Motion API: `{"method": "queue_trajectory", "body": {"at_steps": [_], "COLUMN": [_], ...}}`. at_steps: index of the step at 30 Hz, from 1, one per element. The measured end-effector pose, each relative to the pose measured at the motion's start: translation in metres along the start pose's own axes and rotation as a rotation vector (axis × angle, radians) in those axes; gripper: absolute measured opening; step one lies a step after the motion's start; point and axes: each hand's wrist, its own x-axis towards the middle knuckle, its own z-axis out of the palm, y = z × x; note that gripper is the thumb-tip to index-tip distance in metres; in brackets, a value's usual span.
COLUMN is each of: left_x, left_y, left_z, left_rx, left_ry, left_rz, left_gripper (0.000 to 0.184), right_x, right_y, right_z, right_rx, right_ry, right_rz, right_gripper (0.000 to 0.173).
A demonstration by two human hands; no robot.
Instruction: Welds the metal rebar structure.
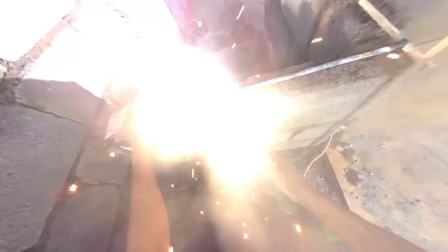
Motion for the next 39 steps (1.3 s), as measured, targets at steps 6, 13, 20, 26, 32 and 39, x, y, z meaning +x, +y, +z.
{"method": "queue_trajectory", "body": {"at_steps": [6,13,20,26,32,39], "left_x": [0.003,0.012,0.013,0.018,0.017,0.019], "left_y": [0.017,0.005,-0.001,-0.005,-0.004,-0.006], "left_z": [-0.014,-0.009,-0.006,-0.004,-0.003,-0.002], "left_rx": [0.083,0.045,0.062,0.018,0.02,0.025], "left_ry": [-0.095,-0.02,-0.028,0.014,0.026,0.037], "left_rz": [-0.008,0.115,0.15,0.186,0.2,0.202], "left_gripper": [0.045,0.051,0.053,0.051,0.051,0.049], "right_x": [-0.002,0.001,0.001,0.002,0.002,0.003], "right_y": [-0.001,-0.002,-0.002,0.0,-0.002,0.001], "right_z": [-0.001,-0.001,0.0,-0.001,-0.001,-0.002], "right_rx": [-0.039,-0.082,-0.058,-0.045,-0.043,-0.282], "right_ry": [0.005,0.005,-0.011,-0.015,-0.011,0.044], "right_rz": [-0.003,0.026,0.03,0.023,0.045,-0.043], "right_gripper": [0.057,0.064,0.064,0.065,0.066,0.063]}}
